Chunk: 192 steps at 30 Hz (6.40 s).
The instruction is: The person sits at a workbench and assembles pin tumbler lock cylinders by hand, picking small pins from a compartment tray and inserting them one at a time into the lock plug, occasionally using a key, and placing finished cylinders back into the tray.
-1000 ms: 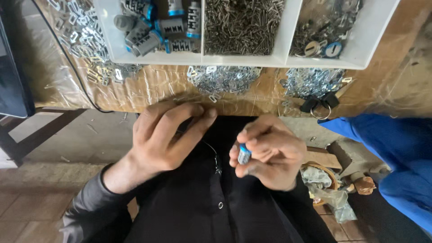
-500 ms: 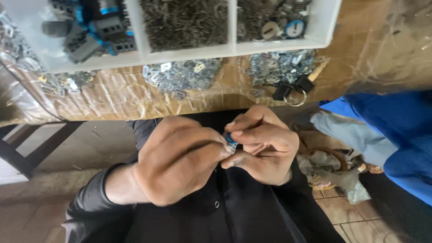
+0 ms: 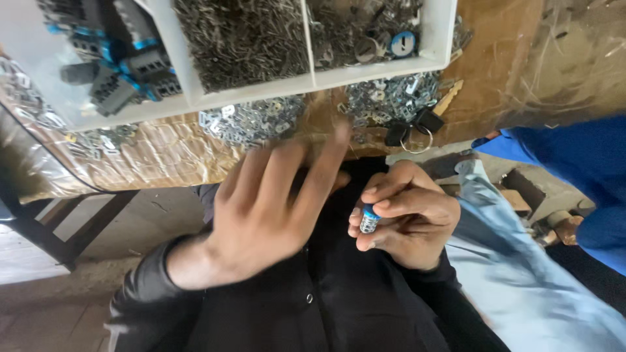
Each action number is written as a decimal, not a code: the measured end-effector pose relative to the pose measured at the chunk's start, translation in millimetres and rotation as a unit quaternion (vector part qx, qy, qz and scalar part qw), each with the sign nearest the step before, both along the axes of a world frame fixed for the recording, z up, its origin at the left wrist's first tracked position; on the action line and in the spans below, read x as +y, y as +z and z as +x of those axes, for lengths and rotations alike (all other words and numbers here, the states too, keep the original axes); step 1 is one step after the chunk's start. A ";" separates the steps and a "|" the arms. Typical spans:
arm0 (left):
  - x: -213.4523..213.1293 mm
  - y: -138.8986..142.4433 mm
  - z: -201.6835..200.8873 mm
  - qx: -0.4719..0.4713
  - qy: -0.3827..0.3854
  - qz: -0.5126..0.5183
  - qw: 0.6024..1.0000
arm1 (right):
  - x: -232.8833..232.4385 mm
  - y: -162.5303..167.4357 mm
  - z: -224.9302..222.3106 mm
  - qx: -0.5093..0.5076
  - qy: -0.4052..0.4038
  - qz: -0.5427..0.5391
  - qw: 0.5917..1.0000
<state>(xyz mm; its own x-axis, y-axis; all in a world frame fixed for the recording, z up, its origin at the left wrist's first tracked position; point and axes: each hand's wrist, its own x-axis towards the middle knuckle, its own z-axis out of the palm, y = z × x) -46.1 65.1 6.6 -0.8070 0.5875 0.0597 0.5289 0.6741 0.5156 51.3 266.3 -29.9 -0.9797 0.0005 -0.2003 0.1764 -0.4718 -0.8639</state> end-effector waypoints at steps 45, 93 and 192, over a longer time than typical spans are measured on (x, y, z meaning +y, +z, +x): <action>-119.7 -1.2 32.2 -0.154 0.194 0.218 0.944 | -80.9 -2.7 -46.7 -0.019 0.235 0.027 0.971; -29.4 3.2 23.7 -0.090 0.032 0.224 0.970 | 0.2 -4.8 -2.3 -0.044 0.060 -0.043 0.996; 20.2 8.4 -34.1 -0.010 0.012 0.324 0.946 | 49.2 -20.0 -13.8 0.079 -0.213 -0.008 0.974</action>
